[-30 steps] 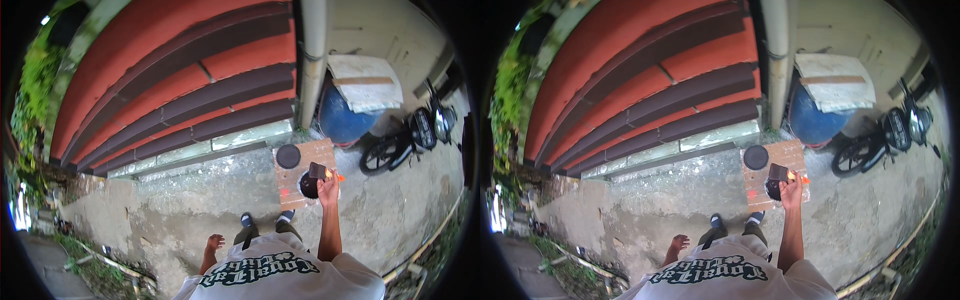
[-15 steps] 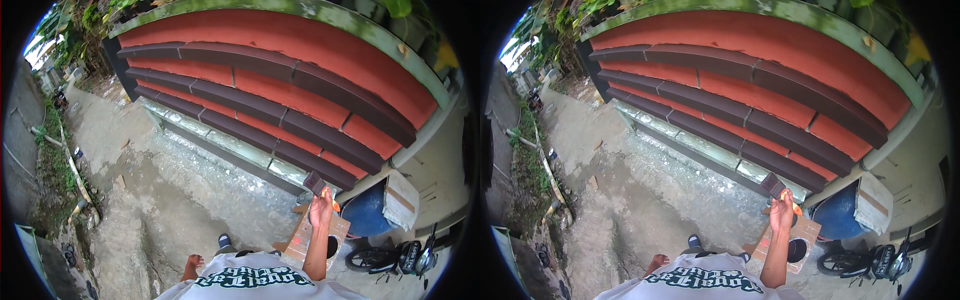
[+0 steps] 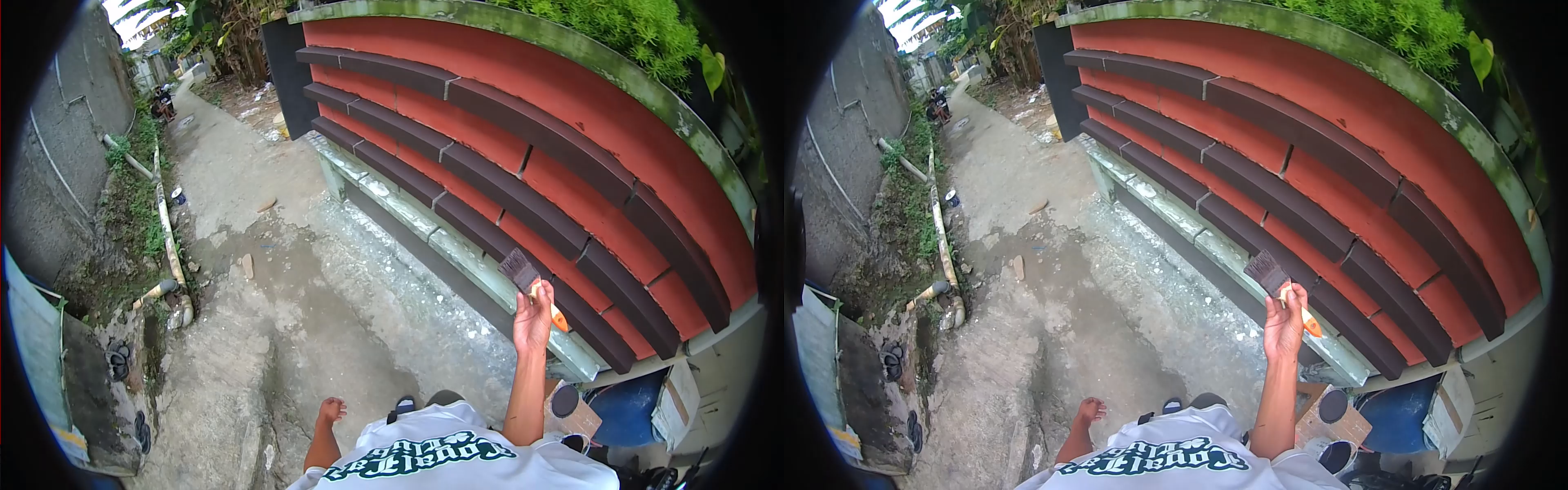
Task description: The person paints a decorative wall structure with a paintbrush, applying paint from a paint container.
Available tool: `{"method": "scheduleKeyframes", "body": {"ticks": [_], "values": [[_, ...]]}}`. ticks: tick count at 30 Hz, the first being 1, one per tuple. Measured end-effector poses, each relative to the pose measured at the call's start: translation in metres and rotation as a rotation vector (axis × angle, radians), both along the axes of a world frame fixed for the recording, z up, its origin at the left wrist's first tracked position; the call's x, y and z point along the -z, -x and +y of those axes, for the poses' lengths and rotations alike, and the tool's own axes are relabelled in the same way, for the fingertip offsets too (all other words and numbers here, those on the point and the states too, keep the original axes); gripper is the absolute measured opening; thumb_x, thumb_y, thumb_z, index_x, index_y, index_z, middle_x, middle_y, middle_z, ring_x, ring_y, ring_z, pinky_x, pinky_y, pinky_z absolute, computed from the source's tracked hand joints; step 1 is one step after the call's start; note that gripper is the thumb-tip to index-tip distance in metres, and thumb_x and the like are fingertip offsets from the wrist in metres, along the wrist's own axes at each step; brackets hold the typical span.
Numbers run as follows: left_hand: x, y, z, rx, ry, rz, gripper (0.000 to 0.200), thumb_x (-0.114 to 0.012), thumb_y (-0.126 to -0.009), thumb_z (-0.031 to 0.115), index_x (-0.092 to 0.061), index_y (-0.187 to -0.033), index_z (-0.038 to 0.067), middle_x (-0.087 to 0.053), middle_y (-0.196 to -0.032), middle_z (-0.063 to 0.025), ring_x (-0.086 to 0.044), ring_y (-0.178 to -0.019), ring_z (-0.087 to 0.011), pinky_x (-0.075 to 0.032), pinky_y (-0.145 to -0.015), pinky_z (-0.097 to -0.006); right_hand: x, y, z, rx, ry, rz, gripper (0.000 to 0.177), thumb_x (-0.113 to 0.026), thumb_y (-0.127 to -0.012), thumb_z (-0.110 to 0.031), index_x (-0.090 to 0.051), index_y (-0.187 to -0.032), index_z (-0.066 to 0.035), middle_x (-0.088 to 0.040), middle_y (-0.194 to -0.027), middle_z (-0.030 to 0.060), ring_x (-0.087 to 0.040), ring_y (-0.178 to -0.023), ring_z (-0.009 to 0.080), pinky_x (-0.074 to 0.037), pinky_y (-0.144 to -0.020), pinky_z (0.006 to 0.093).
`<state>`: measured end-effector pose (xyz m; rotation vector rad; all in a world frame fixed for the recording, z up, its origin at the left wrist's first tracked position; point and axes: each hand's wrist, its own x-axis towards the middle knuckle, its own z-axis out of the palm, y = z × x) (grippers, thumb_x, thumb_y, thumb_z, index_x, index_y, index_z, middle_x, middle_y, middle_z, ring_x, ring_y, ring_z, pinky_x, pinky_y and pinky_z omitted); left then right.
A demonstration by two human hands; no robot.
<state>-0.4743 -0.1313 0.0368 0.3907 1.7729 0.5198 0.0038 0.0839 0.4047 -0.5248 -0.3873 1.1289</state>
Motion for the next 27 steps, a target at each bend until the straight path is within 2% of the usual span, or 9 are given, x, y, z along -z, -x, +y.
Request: {"method": "scheduleKeyframes", "body": {"ticks": [3, 10, 16, 22, 25, 27], "values": [[-0.003, 0.007, 0.004, -0.078, -0.020, -0.041, 0.026, -0.050, -0.102, 0.025, -0.066, -0.115, 0.009, -0.076, -0.105, -0.0097, -0.073, -0.080, -0.0217, -0.055, -0.069, -0.0381, -0.003, 0.034, 0.033, -0.040, -0.047, -0.062, 0.022, -0.070, -0.099, -0.012, -0.062, -0.119, -0.015, -0.070, -0.118, 0.0009, -0.071, -0.102, 0.0120, -0.064, -0.090, 0.0317], [-0.005, 0.022, 0.029, -0.200, -0.016, -0.096, 0.021, -0.052, -0.102, 0.021, -0.066, -0.114, 0.011, -0.076, -0.104, -0.0084, -0.074, -0.081, -0.0218, -0.055, -0.070, -0.0378, -0.018, 0.106, 0.120, -0.007, -0.085, -0.120, 0.024, -0.069, -0.098, -0.010, -0.060, -0.121, -0.012, -0.070, -0.114, 0.0044, -0.071, -0.103, 0.0153, -0.064, -0.092, 0.0337], [-0.006, 0.091, 0.125, -0.212, -0.075, -0.051, 0.020, -0.052, -0.103, 0.021, -0.066, -0.114, 0.011, -0.076, -0.104, -0.0085, -0.074, -0.082, -0.0220, -0.054, -0.069, -0.0372, -0.016, 0.140, 0.220, 0.104, -0.141, -0.222, 0.025, -0.067, -0.097, -0.008, -0.057, -0.120, -0.007, -0.066, -0.123, 0.0097, -0.067, -0.111, 0.0185, -0.064, -0.092, 0.0377], [-0.022, 0.176, 0.237, -0.112, -0.064, 0.028, 0.020, -0.052, -0.104, 0.021, -0.065, -0.113, 0.010, -0.076, -0.102, -0.0085, -0.074, -0.080, -0.0221, -0.053, -0.068, -0.0366, -0.024, 0.186, 0.330, 0.236, -0.173, -0.217, 0.029, -0.066, -0.099, -0.006, -0.057, -0.126, -0.005, -0.067, -0.125, 0.0125, -0.067, -0.114, 0.0189, -0.063, -0.094, 0.0375], [-0.021, 0.211, 0.273, -0.226, -0.142, 0.039, 0.019, -0.052, -0.104, 0.022, -0.064, -0.112, 0.009, -0.075, -0.099, -0.0091, -0.073, -0.077, -0.0225, -0.053, -0.065, -0.0373, -0.035, 0.215, 0.372, 0.219, -0.151, -0.218, 0.032, -0.066, -0.099, -0.006, -0.056, -0.129, -0.003, -0.067, -0.124, 0.0129, -0.068, -0.113, 0.0191, -0.063, -0.094, 0.0378], [-0.018, 0.222, 0.289, -0.280, -0.098, 0.078, 0.020, -0.051, -0.104, 0.023, -0.063, -0.112, 0.009, -0.075, -0.098, -0.0099, -0.073, -0.075, -0.0233, -0.053, -0.061, -0.0378, -0.042, 0.229, 0.393, 0.217, -0.140, -0.270, 0.037, -0.067, -0.099, -0.007, -0.056, -0.134, 0.000, -0.067, -0.124, 0.0133, -0.068, -0.112, 0.0195, -0.063, -0.094, 0.0384]]}}
